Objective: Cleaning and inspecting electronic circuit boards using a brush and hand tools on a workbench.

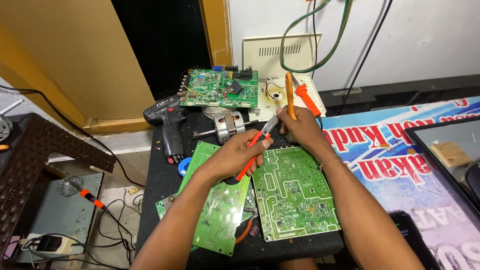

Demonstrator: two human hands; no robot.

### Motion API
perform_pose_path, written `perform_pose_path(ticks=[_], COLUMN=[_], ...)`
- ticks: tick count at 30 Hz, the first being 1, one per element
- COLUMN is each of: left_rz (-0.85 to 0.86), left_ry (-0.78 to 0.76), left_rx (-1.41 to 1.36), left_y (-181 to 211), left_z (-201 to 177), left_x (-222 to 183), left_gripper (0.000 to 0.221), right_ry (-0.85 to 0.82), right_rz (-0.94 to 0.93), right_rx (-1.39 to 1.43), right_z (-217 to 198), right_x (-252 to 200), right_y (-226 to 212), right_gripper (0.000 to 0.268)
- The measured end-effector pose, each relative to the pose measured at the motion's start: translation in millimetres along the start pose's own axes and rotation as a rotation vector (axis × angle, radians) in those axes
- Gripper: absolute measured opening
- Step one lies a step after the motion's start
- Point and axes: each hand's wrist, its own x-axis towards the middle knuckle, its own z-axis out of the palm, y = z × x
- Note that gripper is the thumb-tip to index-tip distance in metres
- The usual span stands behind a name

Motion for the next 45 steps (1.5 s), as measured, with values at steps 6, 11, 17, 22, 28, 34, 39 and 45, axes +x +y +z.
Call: perform_pose_path(ticks=[6,11,17,22,28,34,39,45], left_rz=[0.013,0.031,0.017,0.032,-0.036,-0.043,0.026,0.328], left_ry=[0.009,0.079,0.153,0.170,0.016,-0.066,-0.024,0.153], left_rx=[-0.028,-0.228,-0.545,-0.590,-0.356,-0.135,-0.092,0.452], left_y=[9,28,7,3,22,32,34,44], left_z=[2,9,6,6,18,31,29,31], left_x=[-5,-13,-3,1,-18,-25,-21,-26], left_gripper=[0.026,0.025,0.022,0.022,0.066,0.075,0.056,0.028], right_ry=[0.001,0.021,0.014,0.023,0.042,0.027,0.024,0.013], right_rz=[-0.020,-0.002,0.000,0.012,0.017,-0.022,-0.029,0.020], right_rx=[-0.022,-0.002,0.011,0.003,0.001,0.045,-0.001,0.096], right_z=[-1,0,-1,0,0,7,0,2], right_x=[0,-2,0,-4,-3,0,0,1], right_y=[-2,-6,-4,-8,7,6,-1,1], right_gripper=[0.043,0.034,0.033,0.032,0.032,0.032,0.035,0.033])
